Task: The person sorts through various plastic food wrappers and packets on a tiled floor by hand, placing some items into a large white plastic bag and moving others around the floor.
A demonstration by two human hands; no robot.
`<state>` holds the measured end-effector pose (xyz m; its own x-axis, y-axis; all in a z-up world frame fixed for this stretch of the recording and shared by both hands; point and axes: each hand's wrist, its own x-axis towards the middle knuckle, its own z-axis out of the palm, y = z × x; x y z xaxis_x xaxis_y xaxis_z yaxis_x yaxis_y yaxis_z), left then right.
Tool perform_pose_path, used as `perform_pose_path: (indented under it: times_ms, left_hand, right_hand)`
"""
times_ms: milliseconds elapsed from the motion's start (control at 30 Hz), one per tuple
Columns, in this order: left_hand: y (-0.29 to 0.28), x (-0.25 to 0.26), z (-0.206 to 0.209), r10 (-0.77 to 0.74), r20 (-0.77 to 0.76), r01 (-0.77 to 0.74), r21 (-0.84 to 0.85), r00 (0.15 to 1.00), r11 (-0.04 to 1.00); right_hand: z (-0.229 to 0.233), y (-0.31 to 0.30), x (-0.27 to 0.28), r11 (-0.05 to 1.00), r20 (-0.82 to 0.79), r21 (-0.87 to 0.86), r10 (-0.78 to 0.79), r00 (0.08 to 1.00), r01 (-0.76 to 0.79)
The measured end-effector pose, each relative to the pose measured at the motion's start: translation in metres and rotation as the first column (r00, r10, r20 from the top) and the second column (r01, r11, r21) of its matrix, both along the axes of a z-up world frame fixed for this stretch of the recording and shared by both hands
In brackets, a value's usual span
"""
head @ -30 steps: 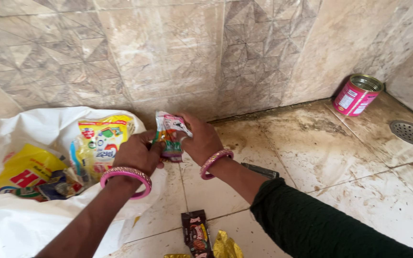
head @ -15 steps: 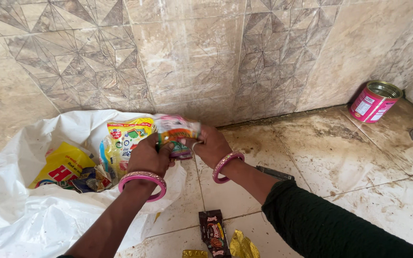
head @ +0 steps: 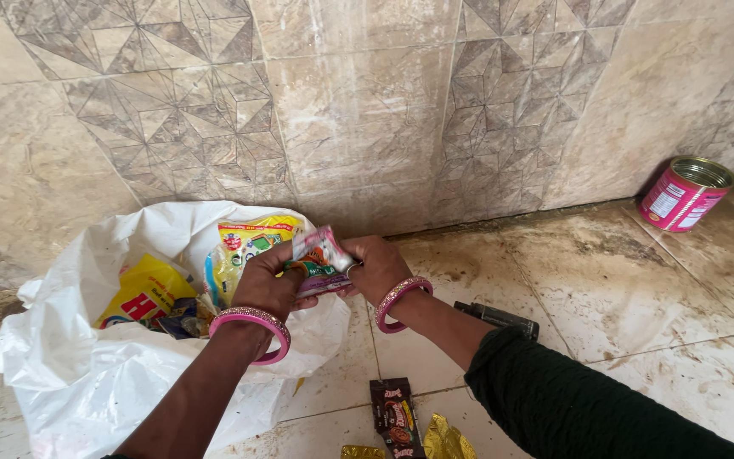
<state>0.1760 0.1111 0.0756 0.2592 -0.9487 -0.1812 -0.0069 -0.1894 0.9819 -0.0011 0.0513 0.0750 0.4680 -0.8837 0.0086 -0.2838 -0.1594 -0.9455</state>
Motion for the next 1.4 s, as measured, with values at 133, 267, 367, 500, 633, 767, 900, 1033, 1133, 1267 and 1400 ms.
perform_pose_path:
  times_ms: [133, 267, 367, 500, 633, 767, 900, 1033, 1133, 1267, 1400]
  left_hand:
    - [0.0, 0.01, -0.007, 0.065, -0.127, -0.07, -0.04, 0.99, 0.997]
    - [0.0, 0.022, -0.016, 0.127, -0.138, -0.128, -0.001, 0.982, 0.992]
    - [-0.002, 0.029, -0.018, 0.162, -0.135, -0.16, 0.028, 0.977, 0.987]
    - [0.002, 0.029, 0.0, 0.193, -0.149, -0.177, 0.113, 0.97, 0.978]
    - [0.015, 0.014, 0.029, 0.207, -0.111, -0.18, 0.213, 0.972, 0.96]
    - [0.021, 0.013, 0.024, 0.206, -0.212, -0.177, 0.151, 0.955, 0.973]
    - [0.013, 0.026, 0.0, 0.248, -0.393, -0.234, 0.085, 0.886, 0.969]
    - [0.009, 0.029, -0.009, 0.319, -0.335, -0.297, 0.117, 0.887, 0.948]
    - [0.01, 0.024, -0.003, 0.335, -0.053, -0.338, -0.06, 0.941, 0.939]
    - [0.02, 0.023, 0.015, 0.51, 0.473, -0.162, -0.599, 0.718, 0.784]
    - [0.028, 0.02, 0.034, 0.306, 0.594, -0.12, -0.332, 0.744, 0.936]
  right_hand:
    - [-0.002, -0.003, 0.008, 0.996, 0.248, 0.07, 0.038, 0.968, -0.057]
    - [0.006, -0.006, 0.011, 0.924, 0.337, 0.376, -0.069, 0.939, -0.067]
    - [0.005, -0.005, 0.016, 0.913, 0.31, 0.397, -0.034, 0.95, -0.097]
    - [-0.014, -0.016, 0.023, 0.952, 0.364, 0.228, 0.11, 0.925, -0.203]
    - [-0.027, -0.022, 0.03, 0.958, 0.443, 0.218, 0.075, 0.893, -0.189]
    - [-0.019, -0.019, 0.033, 0.957, 0.503, 0.24, 0.02, 0.864, -0.162]
    - [-0.012, -0.014, 0.027, 0.97, 0.366, 0.225, -0.002, 0.931, -0.086]
    - [-0.011, -0.014, 0.031, 0.989, 0.319, 0.129, 0.032, 0.947, -0.076]
    - [-0.007, -0.017, 0.03, 0.999, 0.295, -0.021, 0.047, 0.954, -0.043]
    - [0.009, -0.009, 0.031, 0.981, 0.126, -0.191, 0.007, 0.992, 0.017]
    - [0.023, 0.003, 0.036, 0.919, 0.133, -0.387, 0.137, 0.981, -0.076]
